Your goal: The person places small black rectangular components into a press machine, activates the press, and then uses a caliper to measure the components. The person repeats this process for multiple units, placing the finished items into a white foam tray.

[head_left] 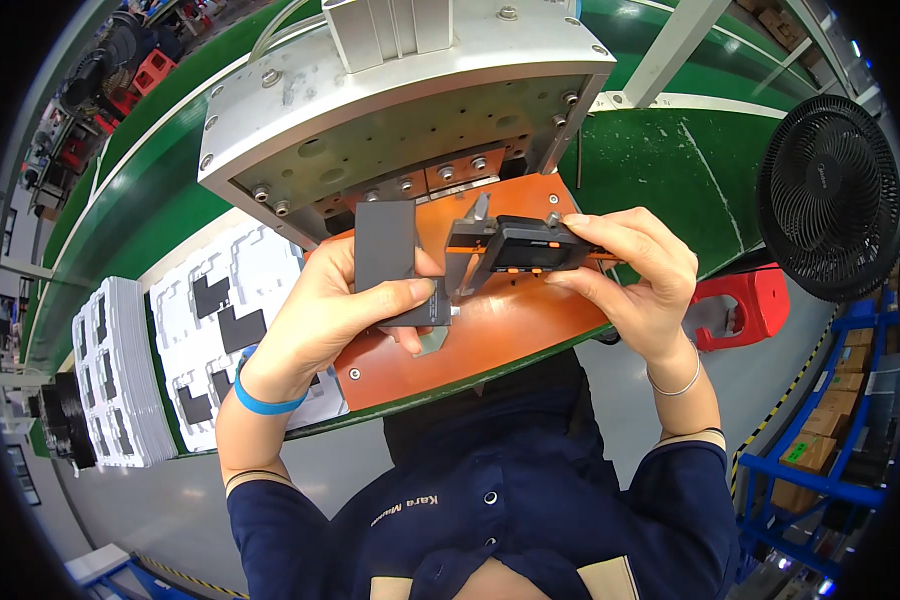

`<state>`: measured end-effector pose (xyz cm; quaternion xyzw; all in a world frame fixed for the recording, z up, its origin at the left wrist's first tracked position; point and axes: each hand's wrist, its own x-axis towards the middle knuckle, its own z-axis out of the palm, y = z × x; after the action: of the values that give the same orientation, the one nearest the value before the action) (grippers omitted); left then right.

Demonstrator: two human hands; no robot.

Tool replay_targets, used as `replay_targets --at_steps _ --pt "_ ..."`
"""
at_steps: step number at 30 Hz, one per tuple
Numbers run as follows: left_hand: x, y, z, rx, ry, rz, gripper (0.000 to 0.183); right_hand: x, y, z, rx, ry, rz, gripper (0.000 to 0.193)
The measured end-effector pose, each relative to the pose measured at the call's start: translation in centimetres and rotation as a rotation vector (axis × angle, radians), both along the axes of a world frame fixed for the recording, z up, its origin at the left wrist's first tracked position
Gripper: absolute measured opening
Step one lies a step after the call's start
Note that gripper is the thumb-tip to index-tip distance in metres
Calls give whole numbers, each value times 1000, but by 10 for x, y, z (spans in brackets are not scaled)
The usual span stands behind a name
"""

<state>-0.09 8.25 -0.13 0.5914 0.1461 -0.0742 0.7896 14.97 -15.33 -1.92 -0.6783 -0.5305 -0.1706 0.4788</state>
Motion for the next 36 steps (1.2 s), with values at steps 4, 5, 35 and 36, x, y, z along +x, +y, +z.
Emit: replay_targets --at_steps 4,5,35,36 --pt "1 0 -1 3 -11 -3 23 1 -2 1 -2 -31 19 46" --pt "1 0 -1 2 -7 1 23 0 -2 1 -6 -26 23 46" --pt "1 -1 1 5 7 15 21 -3 -5 1 -69 -40 32 47" --pt "1 -1 1 1 7 15 21 -3 -4 0 -51 -36 31 46"
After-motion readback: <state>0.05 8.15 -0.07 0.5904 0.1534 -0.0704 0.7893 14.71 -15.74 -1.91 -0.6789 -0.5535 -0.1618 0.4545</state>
